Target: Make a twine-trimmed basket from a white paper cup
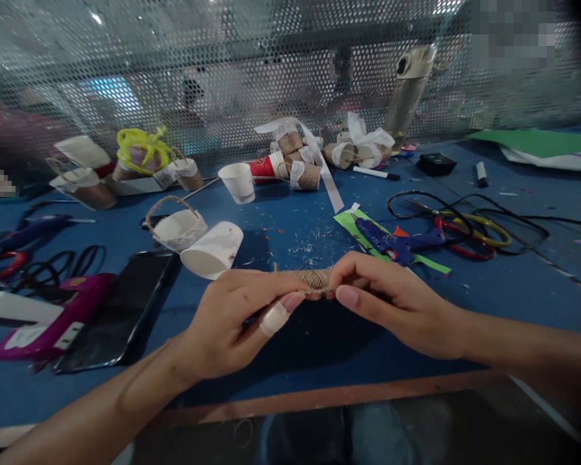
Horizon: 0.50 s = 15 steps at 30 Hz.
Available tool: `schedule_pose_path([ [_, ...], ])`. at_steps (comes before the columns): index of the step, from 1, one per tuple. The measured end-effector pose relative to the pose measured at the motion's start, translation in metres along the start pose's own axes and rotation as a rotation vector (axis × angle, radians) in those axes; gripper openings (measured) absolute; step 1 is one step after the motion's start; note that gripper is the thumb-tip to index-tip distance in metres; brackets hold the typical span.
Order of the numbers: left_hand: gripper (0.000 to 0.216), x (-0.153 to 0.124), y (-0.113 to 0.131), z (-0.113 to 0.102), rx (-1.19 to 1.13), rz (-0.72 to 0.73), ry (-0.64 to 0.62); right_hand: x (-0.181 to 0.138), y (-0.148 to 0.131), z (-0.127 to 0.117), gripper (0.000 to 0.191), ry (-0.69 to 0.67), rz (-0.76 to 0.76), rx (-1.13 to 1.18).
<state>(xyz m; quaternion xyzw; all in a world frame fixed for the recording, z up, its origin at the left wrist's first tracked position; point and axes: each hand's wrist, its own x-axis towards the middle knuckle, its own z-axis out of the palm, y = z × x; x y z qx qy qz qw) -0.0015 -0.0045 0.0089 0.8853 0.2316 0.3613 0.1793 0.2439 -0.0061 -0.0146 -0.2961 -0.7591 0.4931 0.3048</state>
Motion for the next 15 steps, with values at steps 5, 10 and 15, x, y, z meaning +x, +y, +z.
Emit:
schedule_pose_path([
  [5, 0.020, 0.0002, 0.0001, 0.0010, 0.019, -0.013, -0.019, 0.0017, 0.0012, 0.0022, 0.020, 0.051, -0.022, -0.023],
  [10, 0.017, -0.0019, 0.0011, 0.0039, -0.041, -0.047, 0.006, 0.0001, 0.0023, 0.0014, 0.017, 0.101, -0.060, -0.061],
  [15, 0.016, -0.0032, 0.0013, 0.0062, -0.069, -0.037, 0.025, -0.0033, 0.0042, 0.0015, 0.016, 0.147, -0.118, -0.044],
])
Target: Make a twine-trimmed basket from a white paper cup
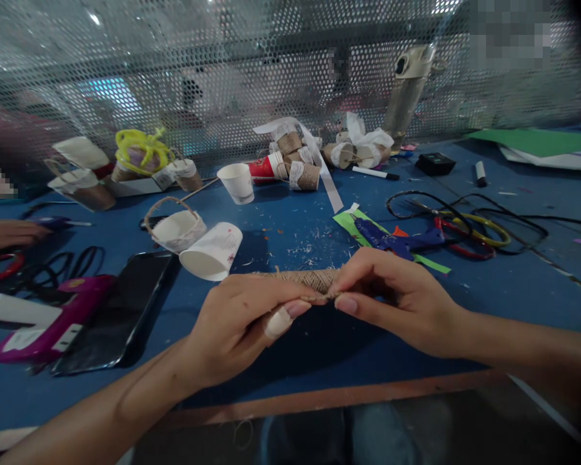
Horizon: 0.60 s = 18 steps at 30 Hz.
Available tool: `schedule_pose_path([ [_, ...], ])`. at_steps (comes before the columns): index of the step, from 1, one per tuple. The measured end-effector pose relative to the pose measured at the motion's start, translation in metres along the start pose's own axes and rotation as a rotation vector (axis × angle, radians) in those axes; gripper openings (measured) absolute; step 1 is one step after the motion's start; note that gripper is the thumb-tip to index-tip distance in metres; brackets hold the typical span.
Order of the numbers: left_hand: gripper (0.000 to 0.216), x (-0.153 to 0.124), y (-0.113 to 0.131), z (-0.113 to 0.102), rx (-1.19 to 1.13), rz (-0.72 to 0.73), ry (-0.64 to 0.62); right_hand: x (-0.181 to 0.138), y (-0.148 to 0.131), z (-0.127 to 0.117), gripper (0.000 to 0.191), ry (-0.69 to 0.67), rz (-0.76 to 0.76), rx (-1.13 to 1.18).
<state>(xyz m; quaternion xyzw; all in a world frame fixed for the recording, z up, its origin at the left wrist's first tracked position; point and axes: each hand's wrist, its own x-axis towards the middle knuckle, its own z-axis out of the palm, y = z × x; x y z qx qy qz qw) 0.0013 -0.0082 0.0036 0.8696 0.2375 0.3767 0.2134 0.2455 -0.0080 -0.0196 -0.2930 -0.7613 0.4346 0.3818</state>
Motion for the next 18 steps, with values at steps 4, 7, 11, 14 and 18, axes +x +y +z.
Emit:
schedule_pose_path([
  [4, 0.016, -0.0016, 0.0005, 0.0013, -0.015, -0.014, 0.001, -0.0010, 0.0013, 0.0005, 0.015, 0.037, -0.025, -0.002],
  [7, 0.017, -0.0025, 0.0020, 0.0015, -0.031, -0.034, -0.003, -0.0006, 0.0011, 0.0009, 0.014, 0.046, -0.032, -0.006],
  [11, 0.018, -0.0014, 0.0036, 0.0018, -0.069, -0.035, -0.002, 0.0006, -0.0007, 0.0012, 0.012, 0.039, -0.043, 0.010],
  [14, 0.017, -0.0003, 0.0042, 0.0029, -0.079, -0.025, 0.009, 0.0009, -0.0013, 0.0008, 0.010, 0.026, -0.049, 0.024],
  [18, 0.017, -0.0009, 0.0039, 0.0046, -0.124, -0.008, 0.026, 0.0011, -0.0005, 0.0008, 0.006, 0.029, -0.085, 0.024],
])
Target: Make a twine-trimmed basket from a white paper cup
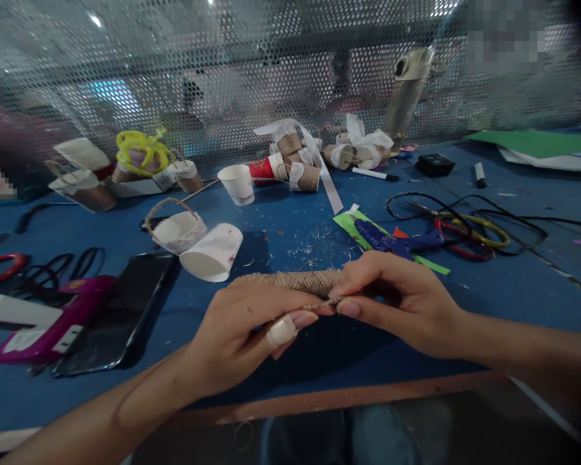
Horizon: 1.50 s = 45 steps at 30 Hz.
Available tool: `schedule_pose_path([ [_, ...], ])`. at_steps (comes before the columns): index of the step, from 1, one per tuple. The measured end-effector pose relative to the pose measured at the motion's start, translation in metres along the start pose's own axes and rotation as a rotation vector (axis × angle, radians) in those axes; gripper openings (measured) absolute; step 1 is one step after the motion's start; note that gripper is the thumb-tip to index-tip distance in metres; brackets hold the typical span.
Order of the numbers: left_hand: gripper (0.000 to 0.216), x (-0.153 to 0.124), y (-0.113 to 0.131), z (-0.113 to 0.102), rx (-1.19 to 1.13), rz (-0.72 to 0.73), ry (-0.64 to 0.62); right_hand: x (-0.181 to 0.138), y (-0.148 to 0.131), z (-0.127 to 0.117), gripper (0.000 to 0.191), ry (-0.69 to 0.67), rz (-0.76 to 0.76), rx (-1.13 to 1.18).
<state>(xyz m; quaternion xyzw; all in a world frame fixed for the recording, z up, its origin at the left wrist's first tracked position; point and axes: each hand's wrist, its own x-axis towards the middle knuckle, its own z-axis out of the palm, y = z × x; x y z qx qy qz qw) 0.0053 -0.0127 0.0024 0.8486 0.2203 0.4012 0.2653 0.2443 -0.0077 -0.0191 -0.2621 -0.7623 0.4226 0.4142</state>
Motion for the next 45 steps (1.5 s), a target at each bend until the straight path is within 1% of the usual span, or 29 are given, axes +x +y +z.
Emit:
schedule_pose_path([
  [5, 0.017, 0.000, -0.001, 0.001, -0.068, 0.021, 0.006, 0.002, 0.000, 0.002, 0.004, 0.014, -0.076, -0.003],
  [9, 0.018, 0.001, -0.002, 0.001, -0.063, 0.025, 0.008, 0.003, -0.002, 0.001, 0.005, 0.004, -0.079, 0.011],
  [11, 0.018, 0.002, -0.002, 0.001, -0.053, 0.024, 0.009, 0.004, -0.002, 0.000, 0.008, -0.011, -0.044, 0.029],
  [17, 0.017, 0.006, -0.001, 0.000, -0.021, 0.057, -0.014, 0.008, -0.001, 0.000, 0.019, -0.080, 0.142, 0.128],
  [21, 0.016, 0.006, 0.002, -0.003, 0.072, 0.088, 0.005, 0.009, -0.002, 0.000, 0.019, -0.138, 0.209, 0.198],
  [24, 0.011, 0.004, 0.003, -0.005, 0.176, 0.105, 0.039, 0.009, -0.003, -0.001, 0.017, -0.175, 0.218, 0.264],
  [26, 0.010, 0.003, 0.002, -0.006, 0.199, 0.133, 0.045, 0.009, -0.004, -0.001, 0.017, -0.184, 0.217, 0.288],
  [30, 0.010, 0.000, -0.001, -0.006, 0.231, 0.203, 0.041, 0.009, -0.003, 0.000, 0.018, -0.188, 0.228, 0.271],
  [33, 0.009, -0.001, -0.003, -0.008, 0.276, 0.225, 0.022, 0.010, -0.002, 0.000, 0.018, -0.195, 0.231, 0.263],
  [37, 0.011, -0.001, -0.003, -0.011, 0.286, 0.257, 0.013, 0.011, -0.003, 0.000, 0.018, -0.207, 0.233, 0.273],
  [45, 0.007, -0.002, -0.001, -0.013, 0.293, 0.263, -0.005, 0.010, -0.003, 0.000, 0.017, -0.268, 0.250, 0.350],
])
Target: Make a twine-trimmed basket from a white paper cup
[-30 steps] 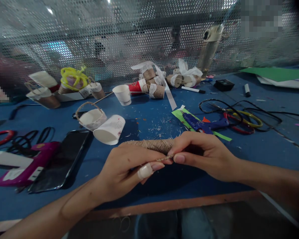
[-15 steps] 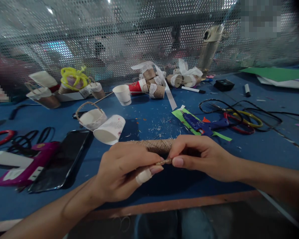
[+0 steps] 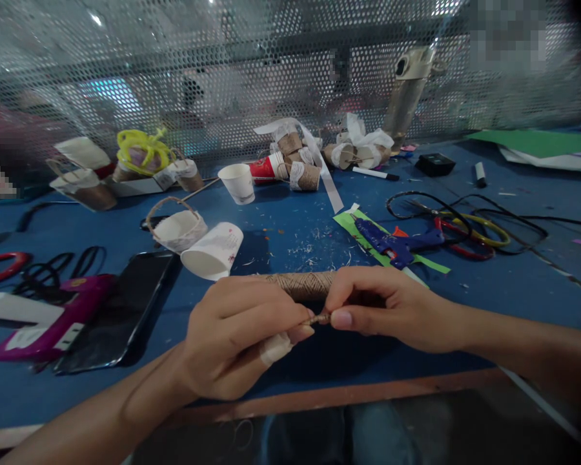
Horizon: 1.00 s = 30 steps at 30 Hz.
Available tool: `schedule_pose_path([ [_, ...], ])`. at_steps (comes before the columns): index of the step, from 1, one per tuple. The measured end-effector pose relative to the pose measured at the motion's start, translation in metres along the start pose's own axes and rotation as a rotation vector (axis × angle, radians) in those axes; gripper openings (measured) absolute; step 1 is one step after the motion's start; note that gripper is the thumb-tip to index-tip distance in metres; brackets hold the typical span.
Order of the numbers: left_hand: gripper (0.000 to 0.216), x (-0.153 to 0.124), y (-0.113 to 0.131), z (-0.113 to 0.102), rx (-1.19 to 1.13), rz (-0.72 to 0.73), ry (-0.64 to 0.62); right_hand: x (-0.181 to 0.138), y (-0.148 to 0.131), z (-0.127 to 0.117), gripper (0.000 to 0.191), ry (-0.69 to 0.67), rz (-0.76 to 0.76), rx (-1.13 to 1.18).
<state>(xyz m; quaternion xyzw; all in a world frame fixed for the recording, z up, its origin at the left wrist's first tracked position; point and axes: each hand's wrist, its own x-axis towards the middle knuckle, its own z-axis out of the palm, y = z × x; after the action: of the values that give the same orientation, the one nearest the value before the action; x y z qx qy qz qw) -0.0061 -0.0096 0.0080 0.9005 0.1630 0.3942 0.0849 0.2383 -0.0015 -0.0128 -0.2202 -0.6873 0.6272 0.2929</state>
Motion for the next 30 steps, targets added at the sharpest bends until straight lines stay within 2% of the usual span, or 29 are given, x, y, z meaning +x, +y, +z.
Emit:
schedule_pose_path([
  [5, 0.010, -0.0006, 0.0009, 0.0005, -0.008, -0.036, -0.022, -0.0013, 0.0010, 0.0014, 0.014, -0.044, 0.058, 0.110],
  [8, 0.010, 0.0017, 0.0011, 0.0012, -0.006, -0.040, -0.042, -0.0025, -0.0010, 0.0022, 0.013, -0.054, 0.103, 0.101],
  [12, 0.009, 0.0025, 0.0015, 0.0034, 0.004, -0.056, -0.024, -0.0034, -0.0032, 0.0025, 0.013, 0.009, 0.061, -0.004],
  [16, 0.009, 0.0017, 0.0022, 0.0067, 0.027, -0.068, -0.007, -0.0042, 0.0004, 0.0022, 0.010, 0.037, 0.011, 0.012],
  [23, 0.017, 0.0028, 0.0016, 0.0094, 0.054, -0.081, 0.009, -0.0037, 0.0041, 0.0015, 0.012, 0.024, -0.004, 0.020],
  [30, 0.014, 0.0037, 0.0007, 0.0087, 0.028, -0.074, -0.022, -0.0024, 0.0044, 0.0008, 0.018, -0.039, -0.015, -0.132],
])
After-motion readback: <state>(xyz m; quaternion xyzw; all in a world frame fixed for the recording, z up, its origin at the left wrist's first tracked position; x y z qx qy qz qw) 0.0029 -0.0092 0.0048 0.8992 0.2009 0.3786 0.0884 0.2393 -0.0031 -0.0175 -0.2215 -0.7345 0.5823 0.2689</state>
